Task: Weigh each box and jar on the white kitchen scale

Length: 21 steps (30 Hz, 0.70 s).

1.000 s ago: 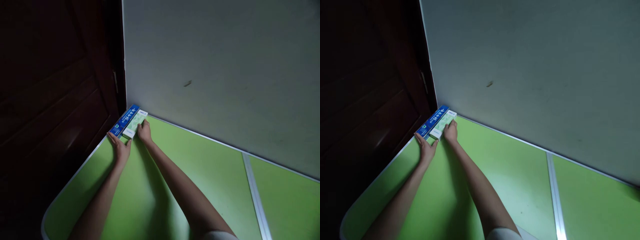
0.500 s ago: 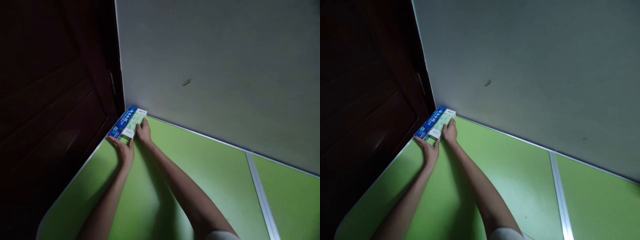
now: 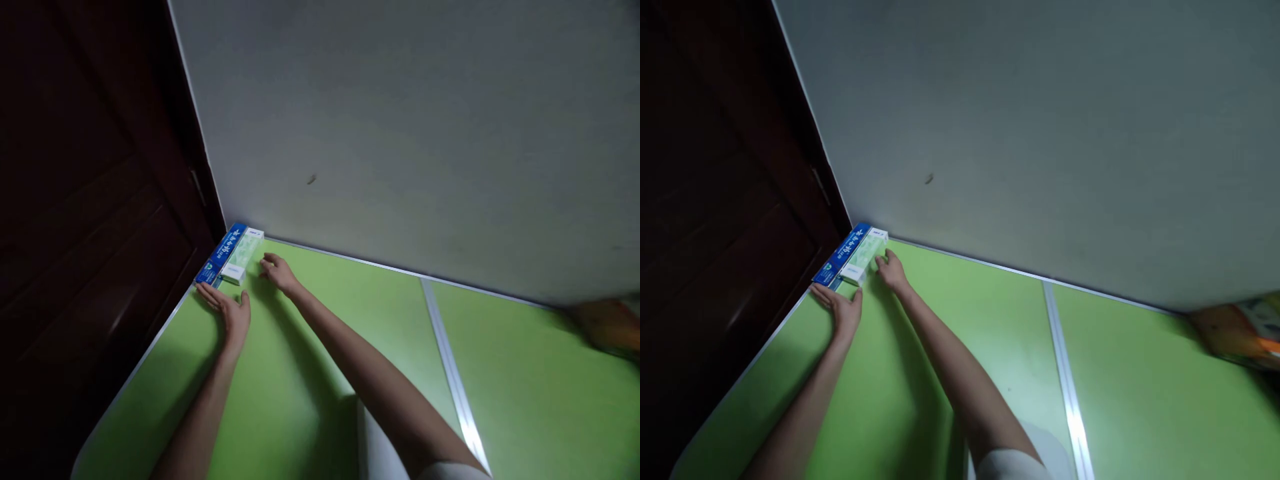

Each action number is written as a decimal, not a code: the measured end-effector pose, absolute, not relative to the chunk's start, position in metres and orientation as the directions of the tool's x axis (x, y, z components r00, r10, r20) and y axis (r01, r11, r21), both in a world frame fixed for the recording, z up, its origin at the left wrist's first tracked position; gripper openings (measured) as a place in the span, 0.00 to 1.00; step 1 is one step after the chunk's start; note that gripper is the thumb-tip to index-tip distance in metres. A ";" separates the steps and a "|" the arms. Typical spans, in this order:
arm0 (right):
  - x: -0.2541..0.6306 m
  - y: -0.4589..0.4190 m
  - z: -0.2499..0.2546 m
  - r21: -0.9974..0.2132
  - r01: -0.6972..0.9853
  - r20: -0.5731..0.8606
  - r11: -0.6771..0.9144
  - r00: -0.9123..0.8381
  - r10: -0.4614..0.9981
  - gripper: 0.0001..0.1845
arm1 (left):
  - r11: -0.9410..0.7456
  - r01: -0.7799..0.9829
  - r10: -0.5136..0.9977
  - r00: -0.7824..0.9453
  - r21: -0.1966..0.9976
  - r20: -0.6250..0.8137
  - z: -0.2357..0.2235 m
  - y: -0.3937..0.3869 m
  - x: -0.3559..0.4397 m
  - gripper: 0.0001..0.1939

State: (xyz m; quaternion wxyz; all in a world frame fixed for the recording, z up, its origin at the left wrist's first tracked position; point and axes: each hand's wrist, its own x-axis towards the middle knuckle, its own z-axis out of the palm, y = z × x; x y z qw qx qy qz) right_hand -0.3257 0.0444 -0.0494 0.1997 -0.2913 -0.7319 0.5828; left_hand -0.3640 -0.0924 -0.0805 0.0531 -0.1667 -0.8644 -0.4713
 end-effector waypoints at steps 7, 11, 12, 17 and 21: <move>-0.116 -0.006 0.019 -0.972 0.214 -0.163 0.097 -0.912 0.375 0.11 | 0.067 0.605 0.921 -0.344 0.793 0.185 -0.016 -0.120 -0.230 0.26; 0.031 -0.047 0.048 -0.975 0.182 -0.125 0.129 -0.924 0.360 0.14 | -0.037 0.550 0.982 0.173 0.835 -0.071 0.029 -0.120 -0.129 0.29; 0.063 -0.055 0.050 -0.976 0.189 -0.126 0.112 -0.900 0.418 0.15 | -0.060 0.541 0.958 0.267 0.839 -0.103 0.035 -0.116 -0.104 0.28; 0.201 -0.062 0.025 -0.959 0.280 -0.091 0.048 -0.463 0.882 0.13 | -0.233 0.473 0.852 0.521 0.850 -0.057 0.029 -0.066 0.022 0.27; 0.278 -0.035 -0.011 -0.973 0.200 -0.065 -0.112 0.229 0.971 0.23 | -0.071 0.334 0.885 0.455 0.940 -0.095 0.009 0.002 0.115 0.24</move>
